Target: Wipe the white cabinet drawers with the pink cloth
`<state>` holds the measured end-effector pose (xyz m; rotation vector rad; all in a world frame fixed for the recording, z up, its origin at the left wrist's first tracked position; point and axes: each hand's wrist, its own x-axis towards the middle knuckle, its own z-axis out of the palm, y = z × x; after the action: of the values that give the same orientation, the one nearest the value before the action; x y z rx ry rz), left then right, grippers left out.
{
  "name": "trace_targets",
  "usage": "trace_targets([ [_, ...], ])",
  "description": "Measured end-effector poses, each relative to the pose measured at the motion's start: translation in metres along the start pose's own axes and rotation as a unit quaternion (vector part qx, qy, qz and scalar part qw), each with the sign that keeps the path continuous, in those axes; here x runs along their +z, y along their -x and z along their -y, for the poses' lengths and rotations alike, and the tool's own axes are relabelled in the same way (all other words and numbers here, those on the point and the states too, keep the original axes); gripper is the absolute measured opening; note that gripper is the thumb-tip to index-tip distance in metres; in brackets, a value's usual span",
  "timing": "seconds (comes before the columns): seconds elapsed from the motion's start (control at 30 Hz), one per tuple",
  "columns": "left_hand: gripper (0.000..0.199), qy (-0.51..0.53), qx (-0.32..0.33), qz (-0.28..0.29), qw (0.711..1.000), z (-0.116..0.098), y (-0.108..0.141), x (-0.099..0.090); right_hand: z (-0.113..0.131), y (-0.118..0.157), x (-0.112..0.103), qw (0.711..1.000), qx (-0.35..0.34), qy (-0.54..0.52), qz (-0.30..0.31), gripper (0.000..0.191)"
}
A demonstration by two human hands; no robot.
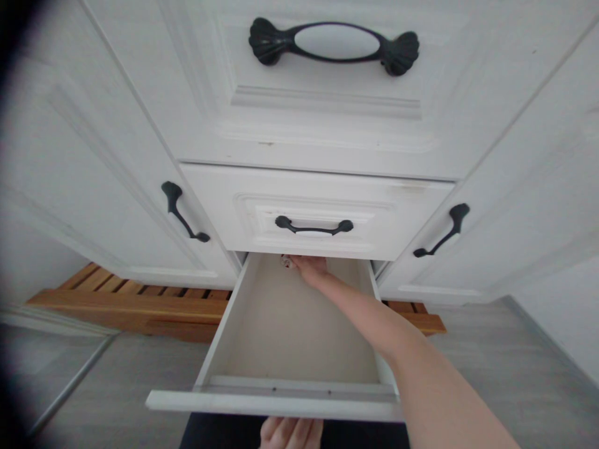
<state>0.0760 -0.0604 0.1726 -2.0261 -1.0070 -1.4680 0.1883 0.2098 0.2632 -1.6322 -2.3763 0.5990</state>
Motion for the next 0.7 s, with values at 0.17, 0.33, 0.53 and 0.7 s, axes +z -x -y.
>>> trace_targets([
  [0.17,0.014,-0.009,-0.022,0.006,1.000,-0.002,0.003,-0.002,0.024,0.055,0.032,0.989,-0.092,0.003,0.114,0.044],
  [0.33,0.014,0.007,0.019,0.012,1.000,0.003,-0.001,-0.008,0.037,0.130,0.035,0.942,-0.141,-0.070,0.295,0.043],
  [0.53,0.030,0.012,0.007,-0.009,1.000,0.004,-0.018,-0.008,-0.010,0.114,-0.030,0.966,-0.048,-0.011,0.254,0.015],
  [0.7,0.027,0.008,-0.008,-0.002,1.000,-0.001,-0.006,-0.005,-0.045,0.069,-0.056,0.996,0.077,0.038,0.003,0.039],
])
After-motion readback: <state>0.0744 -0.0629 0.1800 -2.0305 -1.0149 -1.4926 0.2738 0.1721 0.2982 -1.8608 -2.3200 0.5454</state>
